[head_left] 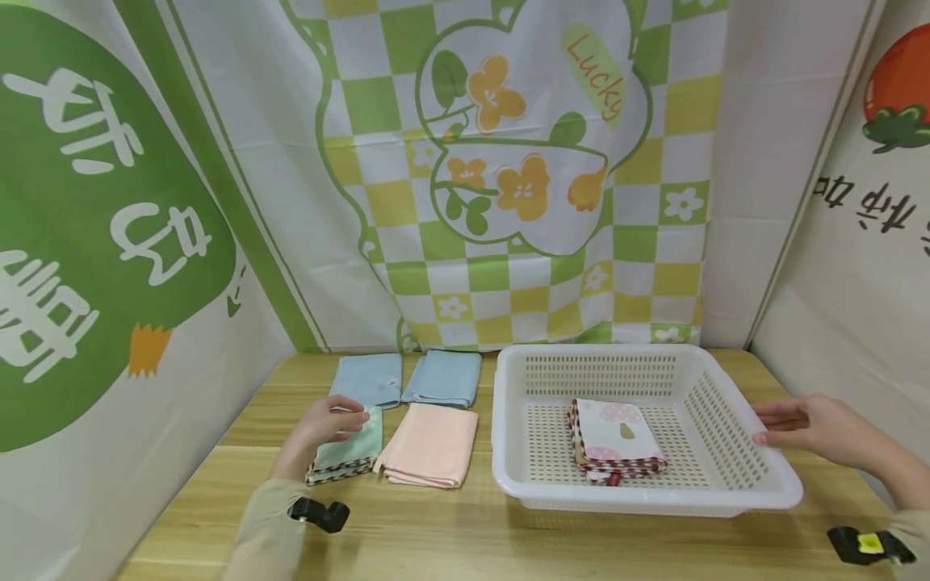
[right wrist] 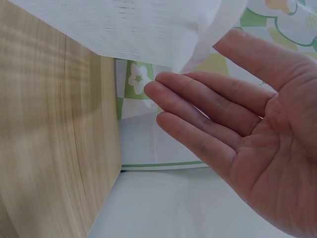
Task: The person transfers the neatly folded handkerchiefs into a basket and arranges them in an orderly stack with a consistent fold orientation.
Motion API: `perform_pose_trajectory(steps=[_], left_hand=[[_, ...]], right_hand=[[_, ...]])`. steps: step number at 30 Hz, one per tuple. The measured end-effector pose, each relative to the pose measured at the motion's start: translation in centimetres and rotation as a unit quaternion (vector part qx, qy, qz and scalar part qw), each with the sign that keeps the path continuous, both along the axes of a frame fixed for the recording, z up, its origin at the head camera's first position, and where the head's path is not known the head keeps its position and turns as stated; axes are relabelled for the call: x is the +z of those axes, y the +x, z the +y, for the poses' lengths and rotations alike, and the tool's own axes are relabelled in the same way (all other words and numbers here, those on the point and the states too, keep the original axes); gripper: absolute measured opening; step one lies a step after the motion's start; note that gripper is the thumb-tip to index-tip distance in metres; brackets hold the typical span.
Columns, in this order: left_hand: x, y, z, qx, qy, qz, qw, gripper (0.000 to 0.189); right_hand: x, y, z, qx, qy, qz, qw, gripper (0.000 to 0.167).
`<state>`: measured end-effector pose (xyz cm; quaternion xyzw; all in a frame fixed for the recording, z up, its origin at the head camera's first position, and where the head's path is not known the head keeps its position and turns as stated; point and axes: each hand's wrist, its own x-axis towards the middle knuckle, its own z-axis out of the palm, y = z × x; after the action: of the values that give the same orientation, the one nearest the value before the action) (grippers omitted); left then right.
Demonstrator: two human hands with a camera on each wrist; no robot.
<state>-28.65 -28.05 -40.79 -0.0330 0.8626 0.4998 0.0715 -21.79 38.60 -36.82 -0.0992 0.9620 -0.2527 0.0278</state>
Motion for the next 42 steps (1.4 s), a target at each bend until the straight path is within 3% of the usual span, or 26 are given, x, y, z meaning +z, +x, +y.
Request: perform_pose_trajectory(steps=[24, 42], left_hand=[[-1.1, 0.8, -3.1, 0.036, -0.009, -0.001, 0.9993, 0.051], [-2.3, 1.0, -4.9, 0.11, 0.034, 0.02, 0.9932, 0.05]], right_hand=[[-0.1, 0.1, 0.1, 0.006, -0.001, -0.001, 1.0, 0.062], [0.0, 0.3, 0.0, 0.009, -0.008, 0.0, 0.9999, 0.061]])
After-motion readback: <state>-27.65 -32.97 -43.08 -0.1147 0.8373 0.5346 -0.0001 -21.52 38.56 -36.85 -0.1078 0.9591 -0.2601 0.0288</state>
